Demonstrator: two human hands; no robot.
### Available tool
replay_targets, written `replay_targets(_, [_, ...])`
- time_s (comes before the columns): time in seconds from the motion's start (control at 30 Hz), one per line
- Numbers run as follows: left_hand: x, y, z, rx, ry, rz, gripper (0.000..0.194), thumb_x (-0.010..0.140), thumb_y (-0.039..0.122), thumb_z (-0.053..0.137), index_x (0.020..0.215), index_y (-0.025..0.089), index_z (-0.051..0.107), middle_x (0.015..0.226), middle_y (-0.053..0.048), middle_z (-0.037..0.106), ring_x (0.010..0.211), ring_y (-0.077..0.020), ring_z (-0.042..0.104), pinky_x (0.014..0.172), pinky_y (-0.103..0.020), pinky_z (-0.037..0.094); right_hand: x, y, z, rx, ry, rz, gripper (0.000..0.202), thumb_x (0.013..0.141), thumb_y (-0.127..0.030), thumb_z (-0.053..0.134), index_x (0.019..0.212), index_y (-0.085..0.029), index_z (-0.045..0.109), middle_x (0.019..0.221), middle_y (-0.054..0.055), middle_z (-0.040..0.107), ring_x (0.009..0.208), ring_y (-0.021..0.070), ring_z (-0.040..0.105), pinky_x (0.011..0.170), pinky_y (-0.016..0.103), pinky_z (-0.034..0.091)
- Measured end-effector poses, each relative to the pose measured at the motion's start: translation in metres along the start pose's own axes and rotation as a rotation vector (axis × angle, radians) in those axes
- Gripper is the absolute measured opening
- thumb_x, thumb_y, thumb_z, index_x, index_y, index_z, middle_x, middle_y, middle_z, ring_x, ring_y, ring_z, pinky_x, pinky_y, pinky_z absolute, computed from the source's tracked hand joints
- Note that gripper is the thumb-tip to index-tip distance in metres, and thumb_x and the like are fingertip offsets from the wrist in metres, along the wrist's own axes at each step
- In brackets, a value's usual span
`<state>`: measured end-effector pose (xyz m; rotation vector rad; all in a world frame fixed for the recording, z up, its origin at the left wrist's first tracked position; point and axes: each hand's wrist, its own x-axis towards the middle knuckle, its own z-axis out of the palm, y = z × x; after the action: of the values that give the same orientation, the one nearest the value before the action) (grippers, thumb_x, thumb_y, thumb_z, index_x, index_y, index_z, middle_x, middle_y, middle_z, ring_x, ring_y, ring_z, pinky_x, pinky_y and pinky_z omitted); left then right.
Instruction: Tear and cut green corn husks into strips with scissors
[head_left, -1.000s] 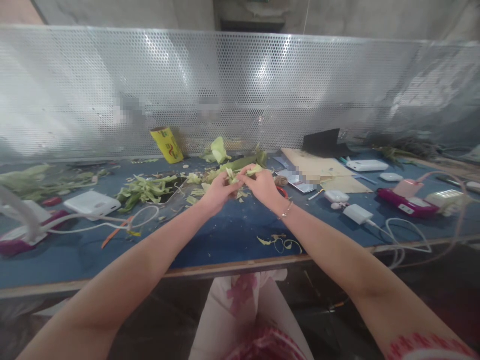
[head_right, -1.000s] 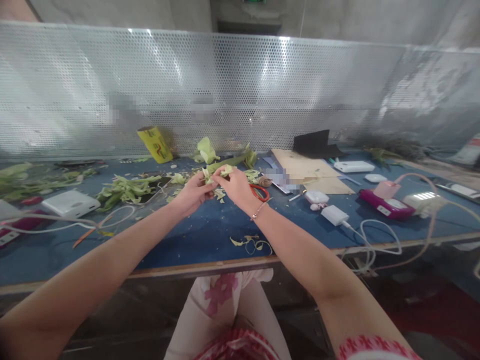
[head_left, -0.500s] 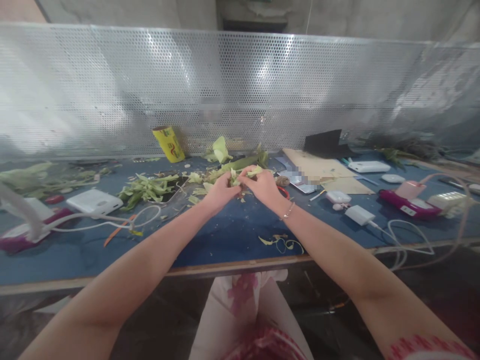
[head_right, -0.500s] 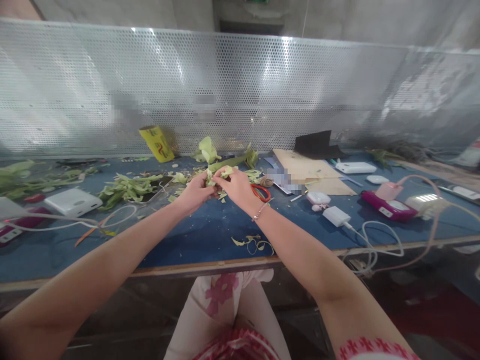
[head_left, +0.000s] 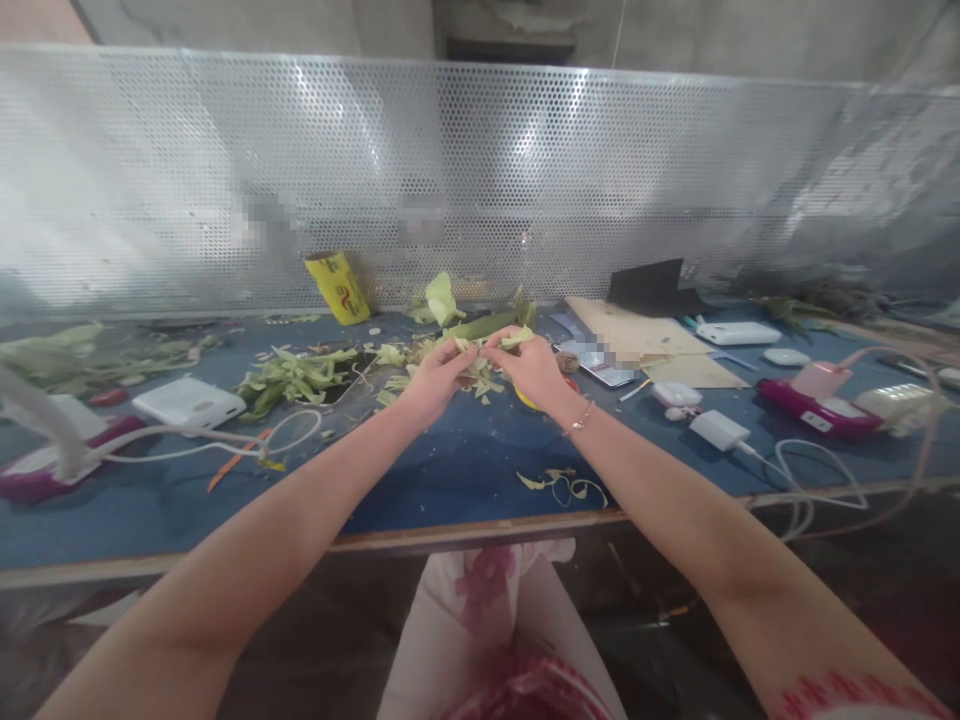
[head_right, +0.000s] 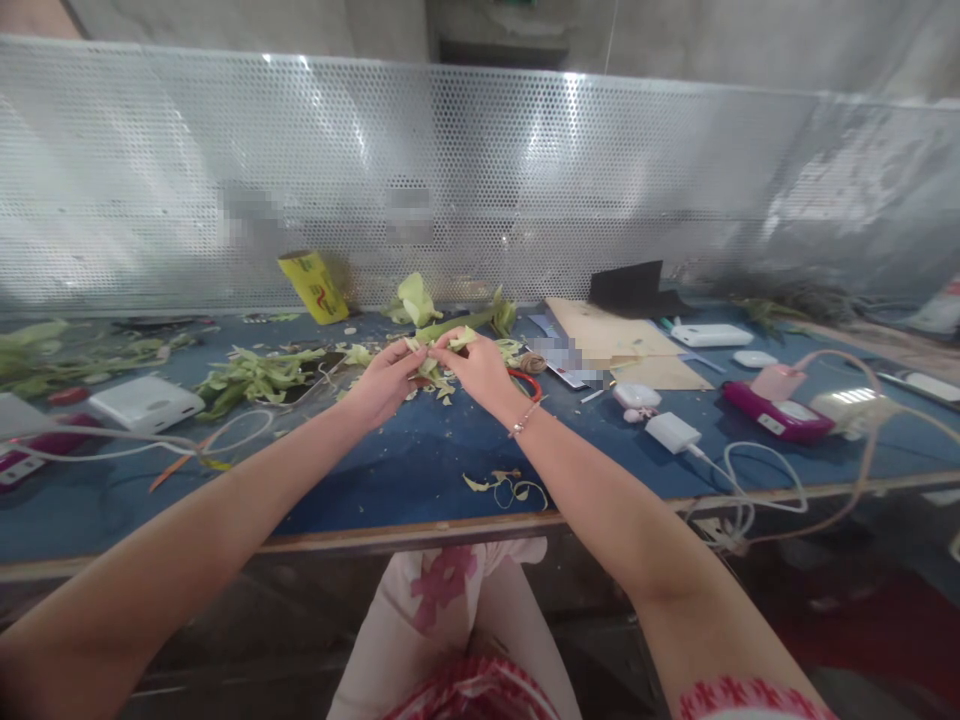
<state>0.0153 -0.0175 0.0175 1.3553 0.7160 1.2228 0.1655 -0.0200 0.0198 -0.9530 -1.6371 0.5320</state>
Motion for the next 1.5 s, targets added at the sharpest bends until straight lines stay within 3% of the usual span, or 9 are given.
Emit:
replay_targets(0.33, [0.001, -0.001, 0.005, -0.110, -0.038, 0.007, 0.026, 0.073, 0.033, 0.065, 0.073, 0.017, 0.045, 0.069, 0.003, 0.053, 0.069, -0.0106, 0.056, 0.067, -0.027, 0.048, -0.001, -0.005, 0.003, -0.021, 0.038, -0.029, 0.013, 0.077, -0.030, 0.055, 0.070, -0.019, 0.054, 0.066, -0.001, 0.060, 0.060, 0.0125, 0.056, 0.062, 0.026, 0.043])
replay_targets(0.63, [-0.003, 0.000, 0.005, -0.101, -0.121, 0.010, 0.028, 0.071, 0.032, 0.068, 0.083, 0.016, 0.049, 0.076, 0.000, 0.059, 0.072, -0.0116, 0.058, 0.065, -0.026, 0.048, -0.002, -0.004, 0.002, -0.066, 0.036, -0.094, 0.008, 0.077, -0.026, 0.055, 0.072, -0.020, 0.053, 0.069, -0.001, 0.059, 0.062, 0.0137, 0.057, 0.064, 0.028, 0.045])
replay_targets(1.0, [-0.001, 0.001, 0.002, 0.010, -0.075, -0.001, 0.029, 0.066, 0.023, 0.071, 0.080, 0.016, 0.047, 0.071, 0.002, 0.059, 0.065, -0.0112, 0.061, 0.061, -0.026, 0.049, -0.004, -0.013, 0.001, -0.119, 0.032, -0.065, 0.009, 0.075, -0.025, 0.056, 0.069, -0.019, 0.057, 0.069, -0.001, 0.062, 0.063, 0.0129, 0.055, 0.065, 0.026, 0.042])
replay_targets(1.27, [-0.003, 0.004, 0.001, -0.110, -0.148, -0.022, 0.030, 0.064, 0.022, 0.073, 0.086, 0.017, 0.053, 0.077, 0.001, 0.062, 0.067, -0.0112, 0.062, 0.063, -0.026, 0.050, -0.002, -0.006, -0.001, -0.036, 0.034, -0.011, 0.014, 0.075, -0.032, 0.057, 0.071, -0.019, 0.057, 0.065, -0.002, 0.059, 0.061, 0.0128, 0.054, 0.061, 0.026, 0.042])
replay_targets(1.5, [-0.001, 0.004, 0.003, -0.103, -0.067, -0.054, 0.022, 0.065, 0.022, 0.071, 0.079, 0.014, 0.056, 0.072, 0.000, 0.062, 0.064, -0.0104, 0.060, 0.062, -0.026, 0.049, -0.002, -0.005, 0.000, 0.028, 0.006, 0.013, 0.011, 0.072, -0.030, 0.058, 0.076, -0.019, 0.056, 0.065, -0.002, 0.058, 0.059, 0.0127, 0.055, 0.060, 0.027, 0.043])
